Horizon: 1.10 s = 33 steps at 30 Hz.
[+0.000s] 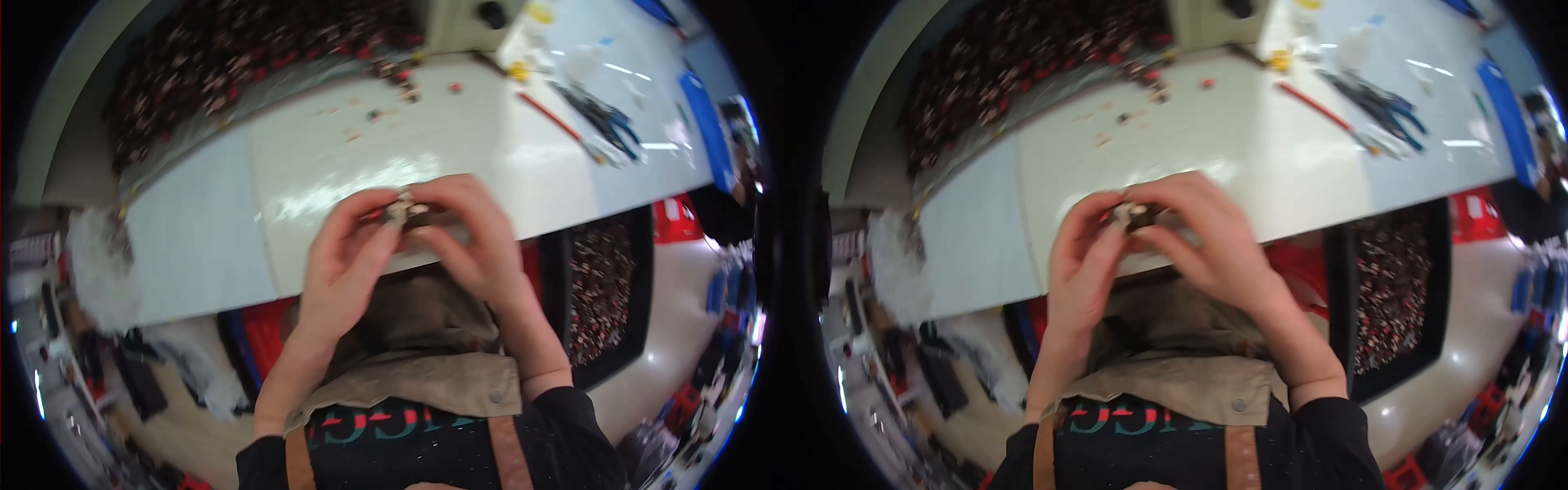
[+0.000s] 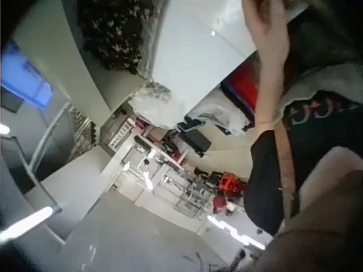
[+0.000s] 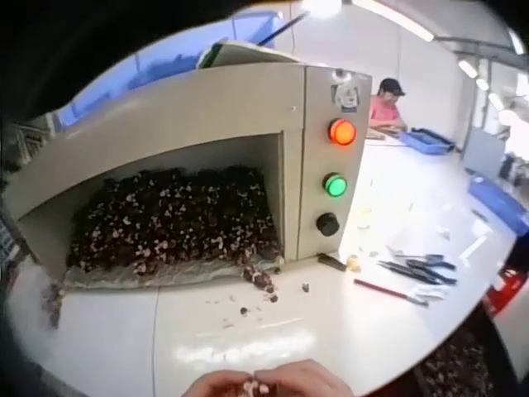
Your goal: Assembling and gluing small decorative figurines at a factory workbench.
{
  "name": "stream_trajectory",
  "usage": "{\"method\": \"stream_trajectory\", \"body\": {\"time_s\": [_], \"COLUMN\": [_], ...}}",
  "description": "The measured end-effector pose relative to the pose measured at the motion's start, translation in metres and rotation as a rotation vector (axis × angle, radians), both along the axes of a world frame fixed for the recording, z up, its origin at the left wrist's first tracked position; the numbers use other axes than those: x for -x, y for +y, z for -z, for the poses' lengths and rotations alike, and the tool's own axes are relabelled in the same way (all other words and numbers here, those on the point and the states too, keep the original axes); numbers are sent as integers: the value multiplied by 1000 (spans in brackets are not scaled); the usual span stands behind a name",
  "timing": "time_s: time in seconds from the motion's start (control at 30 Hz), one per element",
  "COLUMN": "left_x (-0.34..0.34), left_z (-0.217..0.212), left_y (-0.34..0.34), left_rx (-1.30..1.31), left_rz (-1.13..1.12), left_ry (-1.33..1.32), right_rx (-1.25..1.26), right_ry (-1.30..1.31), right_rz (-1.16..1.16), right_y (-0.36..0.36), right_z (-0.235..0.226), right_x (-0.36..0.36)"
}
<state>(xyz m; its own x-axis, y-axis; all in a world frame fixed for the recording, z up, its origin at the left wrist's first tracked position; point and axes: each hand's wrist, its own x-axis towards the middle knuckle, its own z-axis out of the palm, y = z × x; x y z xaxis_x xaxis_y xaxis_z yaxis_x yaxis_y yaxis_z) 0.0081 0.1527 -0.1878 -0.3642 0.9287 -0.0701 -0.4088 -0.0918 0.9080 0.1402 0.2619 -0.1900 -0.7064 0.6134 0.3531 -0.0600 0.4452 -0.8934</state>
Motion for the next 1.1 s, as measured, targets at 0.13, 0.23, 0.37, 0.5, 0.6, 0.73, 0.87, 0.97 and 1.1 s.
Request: {"method": "stream_trajectory", "body": {"time_s": [0.13, 0.23, 0.37, 0.5, 0.6, 0.73, 0.87, 0.97, 1.1], "left_x": [0, 1, 2, -1, 4, 0, 4, 6, 10], "left_z": [-2, -3, -8, -12, -4, -5, -7, -4, 3], "left_y": [-8, -7, -8, -8, -11, -10, -14, -17, -18], "left_rx": [9, -31, -62, -38, -85, -112, -101, -109, -92], "left_rz": [-36, -11, -47, -61, 74, 79, 88, 72, 135], "left_ry": [17, -27, -29, -12, 35, -29, -76, -104, -34], "right_rx": [37, -213, -488, -607, -795, -917, -711, -769, -664], "right_ry": [21, -71, -302, -497, -629, -754, -753, -677, -354], "right_rz": [-63, 182, 441, 489, 440, 427, 389, 393, 436], "right_y": [9, 34, 86, 137, 162, 178, 168, 157, 102], "right_z": [-15, -35, -49, -33, -21, -17, -25, -30, -51], "right_x": [-9, -41, -62, -88, -87, -82, -76, -72, -68]}}
